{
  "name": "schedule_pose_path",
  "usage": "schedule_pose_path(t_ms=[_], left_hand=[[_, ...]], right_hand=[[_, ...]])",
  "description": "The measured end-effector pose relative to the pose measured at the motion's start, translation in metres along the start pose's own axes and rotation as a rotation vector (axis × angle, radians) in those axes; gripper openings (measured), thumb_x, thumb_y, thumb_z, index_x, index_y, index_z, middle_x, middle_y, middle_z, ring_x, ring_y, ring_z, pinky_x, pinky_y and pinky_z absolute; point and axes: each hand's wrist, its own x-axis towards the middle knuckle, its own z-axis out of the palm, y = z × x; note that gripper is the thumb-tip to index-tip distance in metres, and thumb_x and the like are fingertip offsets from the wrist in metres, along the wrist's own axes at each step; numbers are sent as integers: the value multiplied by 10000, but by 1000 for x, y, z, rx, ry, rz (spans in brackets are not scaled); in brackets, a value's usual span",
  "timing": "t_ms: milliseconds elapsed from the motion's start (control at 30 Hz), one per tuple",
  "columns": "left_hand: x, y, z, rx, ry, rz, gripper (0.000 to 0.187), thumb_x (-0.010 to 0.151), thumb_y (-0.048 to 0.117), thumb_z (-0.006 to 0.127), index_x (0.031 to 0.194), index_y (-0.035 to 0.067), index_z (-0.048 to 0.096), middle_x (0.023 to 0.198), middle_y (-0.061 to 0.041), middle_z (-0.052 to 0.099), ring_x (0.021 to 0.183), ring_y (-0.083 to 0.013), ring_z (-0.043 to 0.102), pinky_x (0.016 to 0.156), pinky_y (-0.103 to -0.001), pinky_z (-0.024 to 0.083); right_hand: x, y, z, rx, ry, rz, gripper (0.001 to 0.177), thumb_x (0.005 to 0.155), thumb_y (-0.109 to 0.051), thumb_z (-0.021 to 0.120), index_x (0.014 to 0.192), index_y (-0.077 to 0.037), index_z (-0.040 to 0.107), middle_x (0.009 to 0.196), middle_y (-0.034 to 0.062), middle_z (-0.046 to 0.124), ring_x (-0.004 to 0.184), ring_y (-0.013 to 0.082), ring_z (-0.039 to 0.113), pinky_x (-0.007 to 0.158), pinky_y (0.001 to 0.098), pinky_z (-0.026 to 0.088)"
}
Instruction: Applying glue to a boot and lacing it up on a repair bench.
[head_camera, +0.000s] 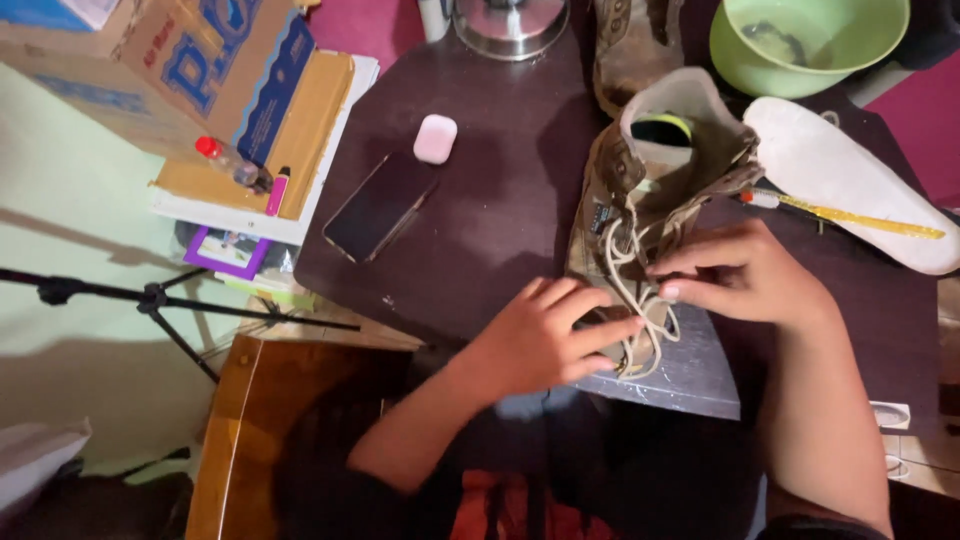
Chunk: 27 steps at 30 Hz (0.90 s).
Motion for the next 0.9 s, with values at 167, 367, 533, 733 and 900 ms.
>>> schedule_pose_path(t_ms=[167,367,533,733,900], left_hand=[[-32,-15,22,-449,173,119,170,984,-74,642,1066,61,705,1036,-98,664,831,-282,661,715,-423,545],[-31,-11,19,-150,50,26,202,1045,177,636,1239,135,678,1254,-63,587,1035,-270,592,938,-413,481],[-23,-13,17,-145,192,125,151,1046,90,553,1131,182,638,1260,-20,598,1139,-259,577,962,-410,450],[-26,-10,30,-148,170,153,144,1039,60,579,1083,174,654,1170,-7,649,1084,-258,596,872,-409,435],[-58,-19,37,-188,81,107,179,1091,147,466,1027,110,630,1194,-59,640,1178,-295,576,991,-433,423]], right_hand=[[-1,8,0,41,-28,57,214,849,-257,765,966,-80,794,859,36,803,717,124,740,681,249,557],[-5,18,6,38,44,87,235,835,-254,797,995,-81,787,820,25,778,641,94,641,619,240,479],[-5,19,5,23,60,105,219,853,-256,788,992,-87,792,816,25,777,664,92,634,647,242,484],[-6,19,7,46,62,133,236,862,-246,784,1034,-85,790,859,23,785,705,81,644,683,235,500],[-7,21,10,45,65,160,238,878,-265,777,1061,-113,787,691,-63,678,648,53,535,669,221,465]])
